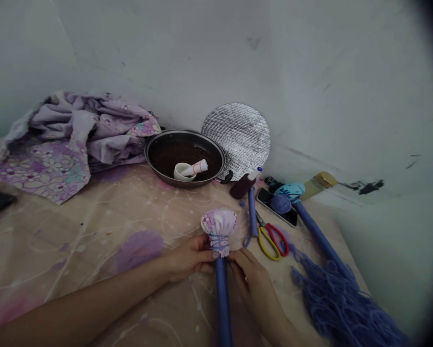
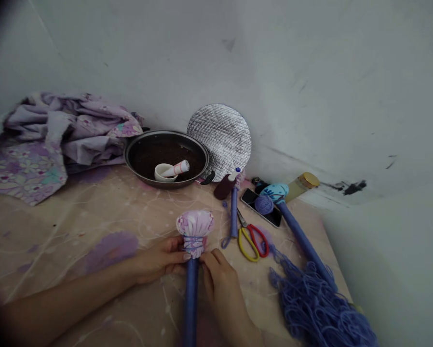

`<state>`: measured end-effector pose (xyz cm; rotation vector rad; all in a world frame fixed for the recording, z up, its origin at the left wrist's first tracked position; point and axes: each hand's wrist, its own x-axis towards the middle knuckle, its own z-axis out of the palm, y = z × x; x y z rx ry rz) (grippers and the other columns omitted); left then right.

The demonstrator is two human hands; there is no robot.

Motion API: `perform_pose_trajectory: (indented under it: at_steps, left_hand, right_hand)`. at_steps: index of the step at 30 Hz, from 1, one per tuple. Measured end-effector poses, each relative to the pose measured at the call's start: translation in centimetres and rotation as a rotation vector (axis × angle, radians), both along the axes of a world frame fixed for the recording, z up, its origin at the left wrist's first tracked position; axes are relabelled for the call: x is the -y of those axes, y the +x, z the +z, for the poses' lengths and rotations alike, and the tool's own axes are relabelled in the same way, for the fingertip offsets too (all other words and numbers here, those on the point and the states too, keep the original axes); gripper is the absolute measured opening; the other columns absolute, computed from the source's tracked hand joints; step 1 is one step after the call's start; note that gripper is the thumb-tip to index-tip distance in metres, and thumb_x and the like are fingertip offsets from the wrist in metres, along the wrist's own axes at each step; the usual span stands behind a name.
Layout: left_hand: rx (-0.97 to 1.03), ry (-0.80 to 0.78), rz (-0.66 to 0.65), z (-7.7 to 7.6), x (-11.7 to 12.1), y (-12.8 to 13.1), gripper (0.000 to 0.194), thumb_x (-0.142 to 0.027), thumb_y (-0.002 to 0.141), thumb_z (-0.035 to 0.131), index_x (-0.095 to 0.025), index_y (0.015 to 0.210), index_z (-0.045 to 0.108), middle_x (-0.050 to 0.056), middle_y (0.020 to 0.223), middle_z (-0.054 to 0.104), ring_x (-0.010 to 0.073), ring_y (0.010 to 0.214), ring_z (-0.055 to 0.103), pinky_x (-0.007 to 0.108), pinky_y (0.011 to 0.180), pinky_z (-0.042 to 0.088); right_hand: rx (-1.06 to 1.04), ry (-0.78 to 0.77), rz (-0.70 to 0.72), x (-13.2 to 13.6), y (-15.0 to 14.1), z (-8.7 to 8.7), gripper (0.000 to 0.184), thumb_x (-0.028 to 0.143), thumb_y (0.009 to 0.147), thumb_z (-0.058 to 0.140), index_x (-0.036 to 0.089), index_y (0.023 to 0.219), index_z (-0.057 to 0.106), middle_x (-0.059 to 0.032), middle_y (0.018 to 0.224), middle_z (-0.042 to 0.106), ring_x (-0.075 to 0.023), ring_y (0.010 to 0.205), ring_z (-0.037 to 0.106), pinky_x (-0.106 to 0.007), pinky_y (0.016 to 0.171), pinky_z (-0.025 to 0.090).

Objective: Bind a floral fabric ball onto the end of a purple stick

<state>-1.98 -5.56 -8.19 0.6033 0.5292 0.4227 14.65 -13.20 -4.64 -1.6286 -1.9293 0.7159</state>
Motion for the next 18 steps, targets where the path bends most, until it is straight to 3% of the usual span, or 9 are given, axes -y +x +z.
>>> perform_pose_trajectory:
  at_steps: [7,18]
  left_hand:
    - [0.025,0.021,0.013,-0.27,0.14,0.09,0.036,-0.020,0.073,0.070,-0.018,0.107,0.059,0.006,0.106,0.063,0.0155,0.093,0.060,0.030,0.083,0.048]
    - [-0.017,0.015,-0.002,-0.03,0.05,-0.03,0.039,-0.021,0.070,0.073,-0.018,0.106,0.060,0.006,0.105,0.061,0.0166,0.095,0.058,0.033,0.085,0.046]
  right_hand:
    - [0.005,0.087,-0.080,-0.06,-0.62,-1.19,0.022,0.007,0.089,0.036,0.018,0.085,0.054,-0.0052,0.081,0.054,-0.0185,0.075,0.055,-0.028,0.067,0.043]
    - [0.053,0.046,-0.042,-0.23,-0.32,-0.33,0.023,0.005,0.087,0.037,0.017,0.086,0.056,-0.0061,0.082,0.055,-0.0183,0.075,0.057,-0.027,0.067,0.045]
